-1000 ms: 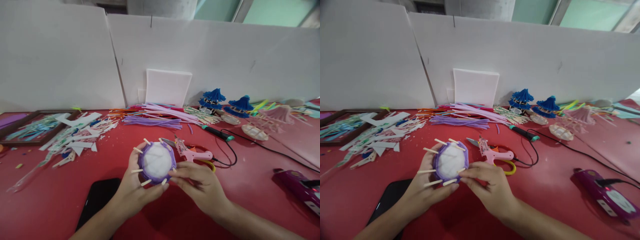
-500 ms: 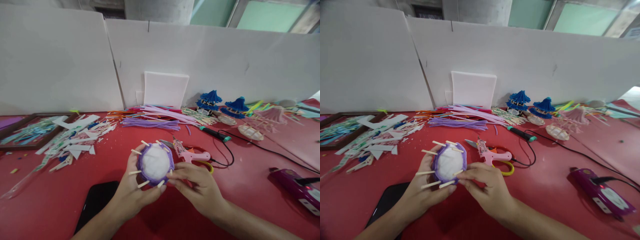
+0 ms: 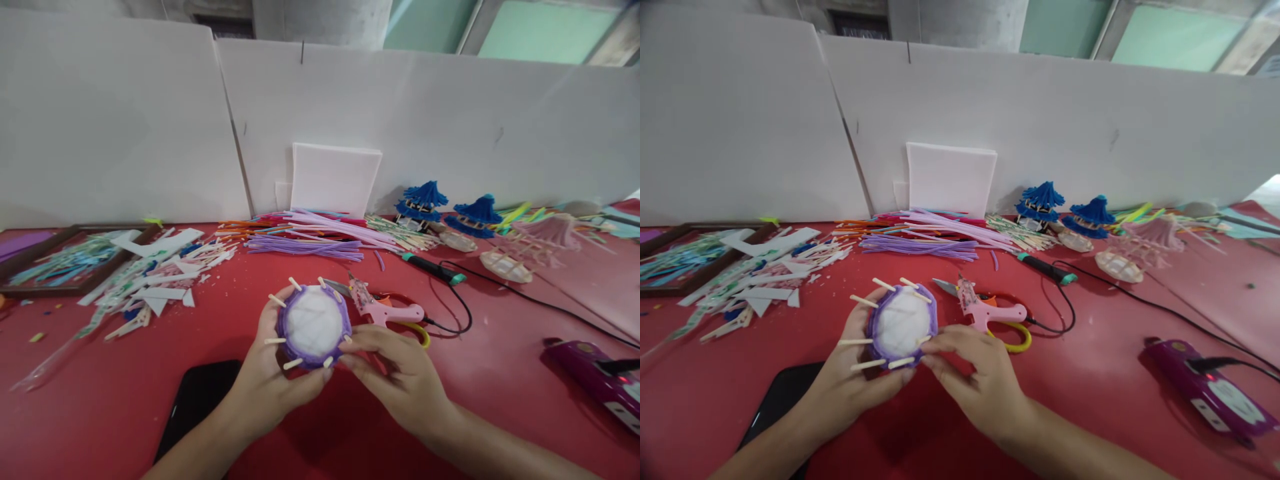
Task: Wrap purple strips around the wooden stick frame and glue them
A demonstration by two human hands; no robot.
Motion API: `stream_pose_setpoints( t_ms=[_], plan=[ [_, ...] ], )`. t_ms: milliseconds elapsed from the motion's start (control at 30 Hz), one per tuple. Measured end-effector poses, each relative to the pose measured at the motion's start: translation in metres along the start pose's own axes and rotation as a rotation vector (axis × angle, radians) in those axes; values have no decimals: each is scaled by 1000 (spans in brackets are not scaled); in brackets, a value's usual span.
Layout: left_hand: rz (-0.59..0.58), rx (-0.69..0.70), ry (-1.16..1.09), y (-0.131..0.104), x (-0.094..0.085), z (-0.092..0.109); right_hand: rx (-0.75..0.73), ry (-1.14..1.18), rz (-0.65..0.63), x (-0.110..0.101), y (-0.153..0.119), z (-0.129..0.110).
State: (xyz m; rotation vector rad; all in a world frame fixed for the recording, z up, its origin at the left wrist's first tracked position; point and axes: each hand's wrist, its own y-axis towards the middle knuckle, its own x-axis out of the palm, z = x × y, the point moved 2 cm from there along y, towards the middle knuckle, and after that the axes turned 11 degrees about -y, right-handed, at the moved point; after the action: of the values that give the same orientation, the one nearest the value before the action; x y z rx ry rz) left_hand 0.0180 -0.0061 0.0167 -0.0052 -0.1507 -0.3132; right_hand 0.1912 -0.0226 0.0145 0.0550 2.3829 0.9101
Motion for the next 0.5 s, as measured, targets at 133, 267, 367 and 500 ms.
stream_pose_setpoints(
  t_ms=[133, 267, 367, 500],
  plan=[
    [12, -17, -56, 0, 3, 2, 36, 20, -13, 1, -5, 2],
    [54, -14, -39, 0, 3, -1, 139, 67, -1, 3, -10, 6],
    [43, 21, -74, 1, 2, -5, 106, 85, -26, 4, -10, 5],
    [-14, 1, -111, 2, 0, -6, 99, 116, -5, 5, -9, 5]
  ],
)
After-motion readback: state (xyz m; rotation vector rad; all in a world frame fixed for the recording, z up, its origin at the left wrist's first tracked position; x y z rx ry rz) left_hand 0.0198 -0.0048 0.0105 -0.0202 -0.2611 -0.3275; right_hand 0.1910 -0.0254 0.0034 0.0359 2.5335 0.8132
